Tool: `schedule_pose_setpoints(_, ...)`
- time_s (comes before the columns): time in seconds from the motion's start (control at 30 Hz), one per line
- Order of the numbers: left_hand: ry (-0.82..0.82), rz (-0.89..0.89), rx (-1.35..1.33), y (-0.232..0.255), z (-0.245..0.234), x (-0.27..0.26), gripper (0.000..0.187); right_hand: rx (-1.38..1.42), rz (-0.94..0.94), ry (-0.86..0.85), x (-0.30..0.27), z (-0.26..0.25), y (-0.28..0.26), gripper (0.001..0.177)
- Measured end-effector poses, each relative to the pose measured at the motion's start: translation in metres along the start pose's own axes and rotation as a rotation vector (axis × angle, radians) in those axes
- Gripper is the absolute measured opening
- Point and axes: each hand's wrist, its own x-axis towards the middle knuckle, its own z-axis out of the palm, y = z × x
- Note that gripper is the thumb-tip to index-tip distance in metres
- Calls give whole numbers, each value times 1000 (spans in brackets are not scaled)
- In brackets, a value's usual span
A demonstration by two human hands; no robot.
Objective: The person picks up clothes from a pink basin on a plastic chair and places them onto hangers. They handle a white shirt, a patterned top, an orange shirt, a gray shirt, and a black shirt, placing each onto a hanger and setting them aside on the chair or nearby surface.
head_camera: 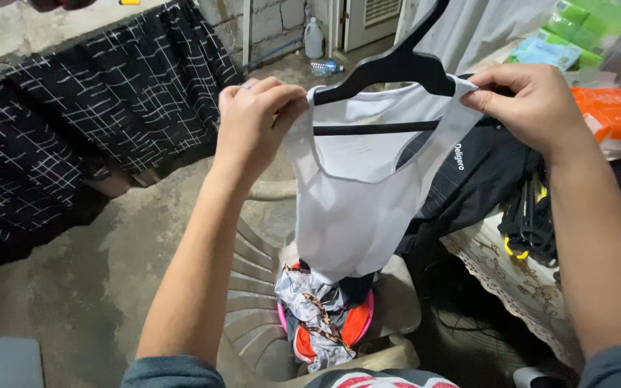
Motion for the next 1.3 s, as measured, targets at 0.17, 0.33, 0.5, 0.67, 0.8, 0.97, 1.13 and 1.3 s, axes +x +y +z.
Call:
schedule_pose_setpoints(0.17,525,78,50,-42,29,-28,63,93,59,36,2,1,7,17)
schedule_pose_setpoints(0.33,-17,-194,-369,-101,156,-99,62,136,81,106,9,-15,27,14)
schedule_pose_setpoints(0.5,-693,-670,-493,-153,252,-191,39,-54,151,225,9,-57,75,16)
schedule_pose_setpoints(0.67,-828,-637,-280,-221,225,-178,40,61,311,324,-6,-90,154,18)
schedule_pose_setpoints(0.8,-1011,-564,207,-258,193,-74,43,127,466,396,-22,-107,232,20)
schedule_pose_setpoints(0.97,-738,-122,690,-262,241,105,36,206,696,543,-32,-138,344,18)
schedule_pose_setpoints(1.13,-25,-384,3,-209,375,158,73,195,923,664,-45,-145,482,23)
schedule_pose_setpoints(1.3,-492,-557,223,-166,446,45,80,-49,938,648,-78,-100,603,30)
